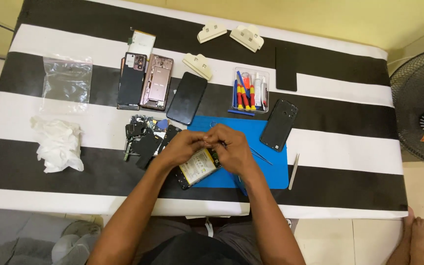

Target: Disassembling and repairing internal components of a mobile phone using precision tools on a workbench.

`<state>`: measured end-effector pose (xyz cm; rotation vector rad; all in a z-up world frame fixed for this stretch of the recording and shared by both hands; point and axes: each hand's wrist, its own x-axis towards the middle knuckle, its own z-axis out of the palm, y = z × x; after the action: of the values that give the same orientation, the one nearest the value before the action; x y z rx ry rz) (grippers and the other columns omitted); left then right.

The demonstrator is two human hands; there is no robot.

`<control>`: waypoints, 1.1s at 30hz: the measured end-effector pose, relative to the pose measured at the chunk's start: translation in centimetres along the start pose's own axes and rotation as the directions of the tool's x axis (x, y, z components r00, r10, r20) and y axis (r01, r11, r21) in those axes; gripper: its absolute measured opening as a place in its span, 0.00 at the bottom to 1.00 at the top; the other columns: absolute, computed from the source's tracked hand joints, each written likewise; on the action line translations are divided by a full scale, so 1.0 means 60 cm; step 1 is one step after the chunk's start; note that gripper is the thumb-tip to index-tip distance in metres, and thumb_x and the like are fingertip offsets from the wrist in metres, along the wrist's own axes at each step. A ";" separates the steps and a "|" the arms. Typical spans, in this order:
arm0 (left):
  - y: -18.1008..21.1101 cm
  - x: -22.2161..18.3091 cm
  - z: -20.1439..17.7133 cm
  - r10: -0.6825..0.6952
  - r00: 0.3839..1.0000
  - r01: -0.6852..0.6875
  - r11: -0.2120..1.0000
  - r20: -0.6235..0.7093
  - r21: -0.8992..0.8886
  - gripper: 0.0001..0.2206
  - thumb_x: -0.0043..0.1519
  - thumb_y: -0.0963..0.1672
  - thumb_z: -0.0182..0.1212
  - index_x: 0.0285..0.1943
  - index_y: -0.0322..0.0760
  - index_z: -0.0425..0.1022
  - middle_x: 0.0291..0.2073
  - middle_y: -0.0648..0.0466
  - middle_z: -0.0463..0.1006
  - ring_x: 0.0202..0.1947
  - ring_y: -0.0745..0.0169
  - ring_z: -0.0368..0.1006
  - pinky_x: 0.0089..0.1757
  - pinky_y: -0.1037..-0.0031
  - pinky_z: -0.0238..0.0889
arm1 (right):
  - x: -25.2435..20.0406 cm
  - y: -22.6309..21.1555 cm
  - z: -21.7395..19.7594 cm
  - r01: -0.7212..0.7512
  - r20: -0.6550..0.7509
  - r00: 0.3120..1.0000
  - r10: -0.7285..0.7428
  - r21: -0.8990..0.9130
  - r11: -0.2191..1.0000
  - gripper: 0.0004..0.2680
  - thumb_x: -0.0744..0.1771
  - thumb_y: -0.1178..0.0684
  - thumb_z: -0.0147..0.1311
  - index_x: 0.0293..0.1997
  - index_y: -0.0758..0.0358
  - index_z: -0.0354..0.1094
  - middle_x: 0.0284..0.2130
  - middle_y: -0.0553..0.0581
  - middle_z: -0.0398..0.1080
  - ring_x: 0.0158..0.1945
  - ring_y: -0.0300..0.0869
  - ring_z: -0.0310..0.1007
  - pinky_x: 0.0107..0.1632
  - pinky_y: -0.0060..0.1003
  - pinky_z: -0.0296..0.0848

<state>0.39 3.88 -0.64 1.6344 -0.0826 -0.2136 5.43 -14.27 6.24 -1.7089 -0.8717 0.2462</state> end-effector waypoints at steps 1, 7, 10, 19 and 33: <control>-0.019 0.004 0.011 -0.002 1.000 0.002 1.000 -0.002 -0.003 0.09 0.65 0.36 0.54 0.45 0.34 0.82 0.39 0.42 0.85 0.46 0.44 0.79 0.49 0.51 0.67 | 0.000 -0.005 -0.002 -0.002 0.003 1.000 0.002 0.001 1.000 0.07 0.68 0.67 0.53 0.31 0.64 0.69 0.29 0.62 0.75 0.33 0.53 0.77 0.38 0.49 0.78; -0.048 0.010 0.029 -0.003 0.979 -0.026 0.990 -0.204 -0.138 0.08 0.53 0.35 0.72 0.35 0.33 0.76 0.30 0.53 0.82 0.37 0.66 0.75 0.45 0.64 0.70 | 0.001 0.008 0.002 0.035 0.016 0.999 -0.035 -0.011 0.999 0.09 0.68 0.68 0.54 0.28 0.62 0.67 0.27 0.57 0.72 0.30 0.46 0.71 0.35 0.44 0.76; -0.043 0.006 0.027 0.087 0.962 -0.092 0.996 -0.258 -0.008 0.13 0.53 0.39 0.77 0.34 0.35 0.72 0.28 0.52 0.78 0.37 0.67 0.74 0.44 0.68 0.67 | 0.002 0.004 0.005 0.019 0.018 1.000 -0.019 -0.012 1.000 0.10 0.68 0.68 0.53 0.28 0.61 0.67 0.26 0.57 0.72 0.30 0.46 0.71 0.35 0.43 0.75; -0.038 0.024 0.024 0.037 0.996 -0.033 0.998 -0.083 0.057 0.04 0.61 0.37 0.64 0.41 0.36 0.78 0.34 0.52 0.83 0.41 0.61 0.75 0.48 0.62 0.67 | 0.004 -0.014 -0.016 0.078 0.023 0.997 -0.076 -0.070 0.994 0.10 0.69 0.69 0.52 0.28 0.62 0.65 0.27 0.59 0.70 0.28 0.48 0.68 0.32 0.43 0.70; -0.013 0.020 0.012 0.016 0.993 -0.016 1.000 -0.115 -0.004 0.13 0.52 0.38 0.75 0.41 0.34 0.75 0.34 0.50 0.81 0.45 0.55 0.77 0.51 0.59 0.67 | 0.001 -0.011 -0.020 0.081 0.009 0.997 -0.080 -0.091 0.993 0.12 0.69 0.68 0.50 0.27 0.58 0.63 0.26 0.56 0.68 0.27 0.46 0.66 0.31 0.40 0.69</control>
<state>1.37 3.01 -1.57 1.6377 -0.0072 -0.1070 5.87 -15.08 7.22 -1.7536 -0.9662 0.1589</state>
